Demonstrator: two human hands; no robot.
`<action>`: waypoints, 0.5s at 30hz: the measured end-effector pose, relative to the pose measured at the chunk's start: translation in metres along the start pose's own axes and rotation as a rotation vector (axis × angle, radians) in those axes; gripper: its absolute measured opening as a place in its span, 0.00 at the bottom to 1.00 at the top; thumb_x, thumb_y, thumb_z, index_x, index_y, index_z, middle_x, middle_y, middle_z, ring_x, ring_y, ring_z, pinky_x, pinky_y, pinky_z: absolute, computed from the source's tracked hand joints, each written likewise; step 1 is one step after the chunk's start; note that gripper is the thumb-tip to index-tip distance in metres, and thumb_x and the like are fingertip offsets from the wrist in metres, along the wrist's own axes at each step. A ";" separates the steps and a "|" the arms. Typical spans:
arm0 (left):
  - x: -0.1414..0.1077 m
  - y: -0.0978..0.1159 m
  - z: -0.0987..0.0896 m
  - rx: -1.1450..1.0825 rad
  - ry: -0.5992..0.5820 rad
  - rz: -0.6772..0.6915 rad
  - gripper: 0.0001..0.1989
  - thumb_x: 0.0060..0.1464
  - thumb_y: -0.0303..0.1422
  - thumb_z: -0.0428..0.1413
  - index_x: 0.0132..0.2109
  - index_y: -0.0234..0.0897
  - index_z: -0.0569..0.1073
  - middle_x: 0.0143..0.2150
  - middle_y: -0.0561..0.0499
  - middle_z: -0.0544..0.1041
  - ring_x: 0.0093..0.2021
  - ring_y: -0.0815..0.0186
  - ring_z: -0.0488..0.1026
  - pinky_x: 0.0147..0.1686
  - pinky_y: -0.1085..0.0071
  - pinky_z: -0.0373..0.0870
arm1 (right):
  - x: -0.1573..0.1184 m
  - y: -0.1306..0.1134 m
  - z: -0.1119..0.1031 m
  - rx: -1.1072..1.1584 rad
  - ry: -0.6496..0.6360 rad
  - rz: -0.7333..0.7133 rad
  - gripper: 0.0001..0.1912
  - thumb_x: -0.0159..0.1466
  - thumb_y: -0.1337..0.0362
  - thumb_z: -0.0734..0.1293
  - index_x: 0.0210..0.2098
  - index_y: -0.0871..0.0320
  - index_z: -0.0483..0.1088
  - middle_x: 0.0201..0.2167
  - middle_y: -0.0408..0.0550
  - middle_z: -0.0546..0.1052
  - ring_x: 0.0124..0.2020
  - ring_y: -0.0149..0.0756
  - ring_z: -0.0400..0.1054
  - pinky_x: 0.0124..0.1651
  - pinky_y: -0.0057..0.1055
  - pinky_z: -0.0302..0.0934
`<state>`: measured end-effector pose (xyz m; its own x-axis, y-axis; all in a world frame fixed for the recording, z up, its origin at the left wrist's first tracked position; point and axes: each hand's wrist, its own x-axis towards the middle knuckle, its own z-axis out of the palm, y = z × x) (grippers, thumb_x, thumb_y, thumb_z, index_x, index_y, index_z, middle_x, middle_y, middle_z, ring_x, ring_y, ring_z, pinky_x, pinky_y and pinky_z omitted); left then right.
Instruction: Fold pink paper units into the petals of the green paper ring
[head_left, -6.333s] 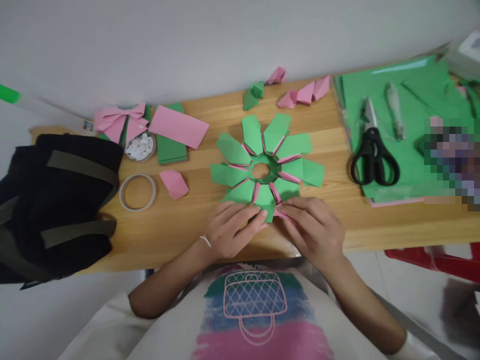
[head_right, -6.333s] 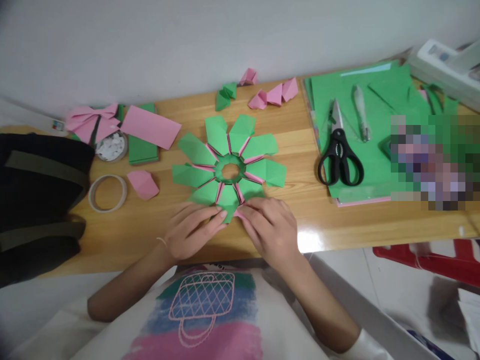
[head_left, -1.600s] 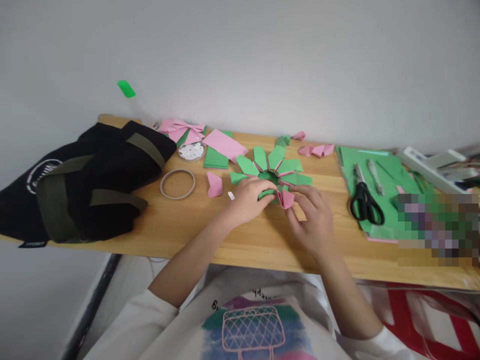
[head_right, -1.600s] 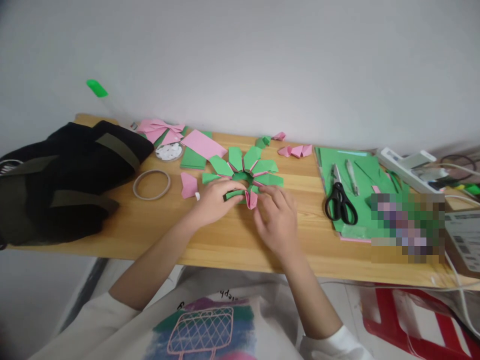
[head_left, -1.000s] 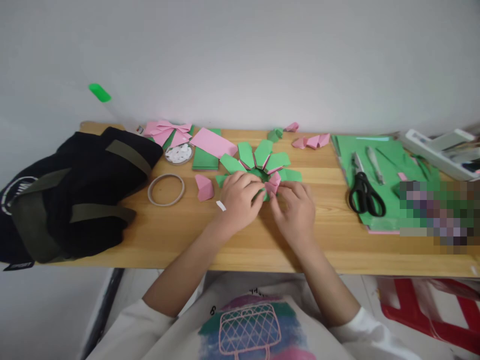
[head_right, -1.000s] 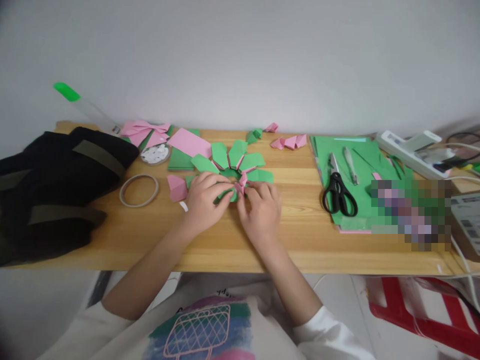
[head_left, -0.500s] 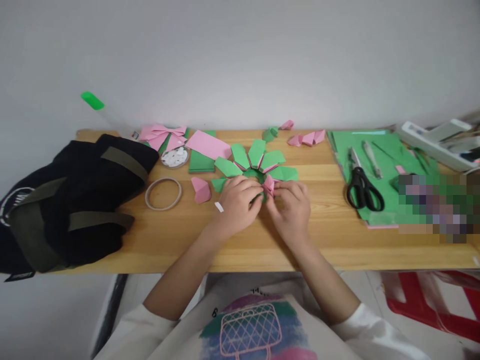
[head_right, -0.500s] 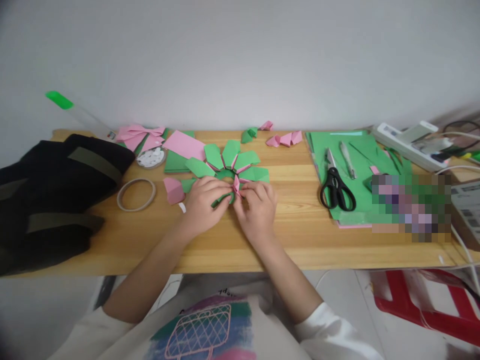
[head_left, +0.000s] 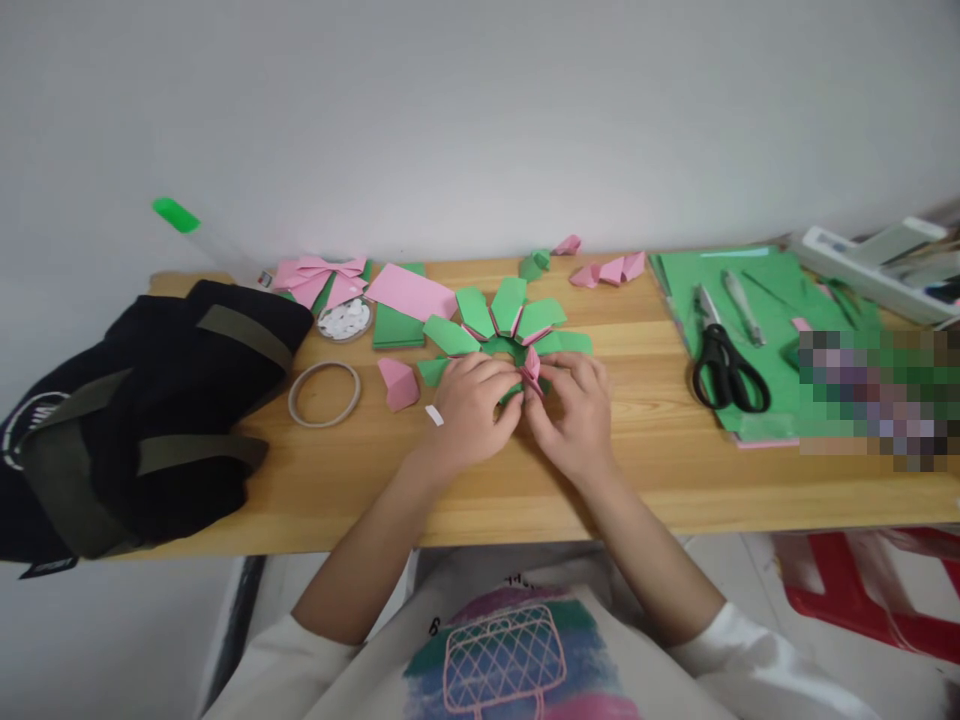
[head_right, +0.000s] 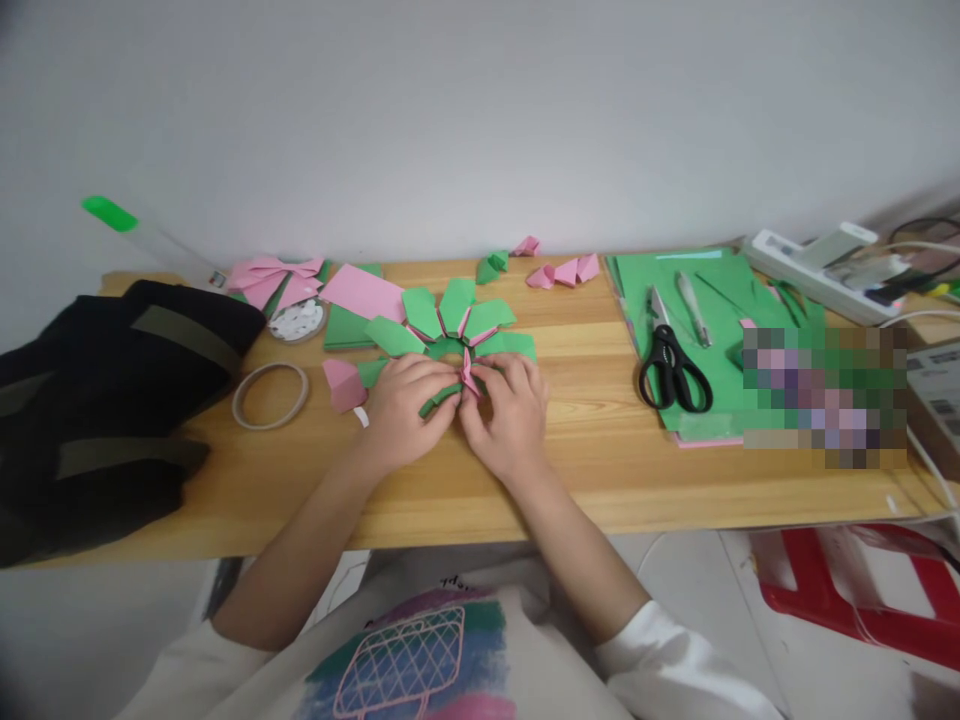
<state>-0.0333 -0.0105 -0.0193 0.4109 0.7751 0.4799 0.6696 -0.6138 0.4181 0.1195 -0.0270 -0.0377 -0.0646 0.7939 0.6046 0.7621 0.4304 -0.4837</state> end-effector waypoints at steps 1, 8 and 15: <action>0.000 0.000 0.000 0.006 -0.005 0.002 0.07 0.55 0.28 0.53 0.37 0.37 0.76 0.39 0.47 0.80 0.41 0.59 0.72 0.42 0.60 0.67 | 0.000 0.000 0.000 0.002 0.000 0.000 0.09 0.61 0.65 0.65 0.41 0.58 0.73 0.42 0.53 0.75 0.48 0.46 0.66 0.51 0.45 0.60; 0.003 -0.005 -0.016 0.008 0.117 0.011 0.07 0.55 0.30 0.55 0.40 0.37 0.76 0.42 0.47 0.80 0.44 0.58 0.73 0.46 0.58 0.70 | 0.001 0.002 0.002 -0.014 0.015 0.016 0.07 0.63 0.64 0.65 0.39 0.56 0.75 0.41 0.52 0.76 0.47 0.43 0.68 0.50 0.43 0.61; -0.023 -0.007 -0.062 0.167 0.139 -0.050 0.09 0.56 0.36 0.59 0.44 0.40 0.74 0.45 0.48 0.79 0.47 0.57 0.74 0.49 0.55 0.71 | 0.004 0.003 0.001 -0.020 0.012 0.011 0.08 0.65 0.64 0.65 0.36 0.56 0.76 0.39 0.51 0.77 0.46 0.43 0.68 0.48 0.42 0.61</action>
<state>-0.0860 -0.0337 0.0150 0.2937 0.7686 0.5683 0.7850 -0.5332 0.3155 0.1211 -0.0219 -0.0378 -0.0485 0.7933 0.6069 0.7758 0.4126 -0.4774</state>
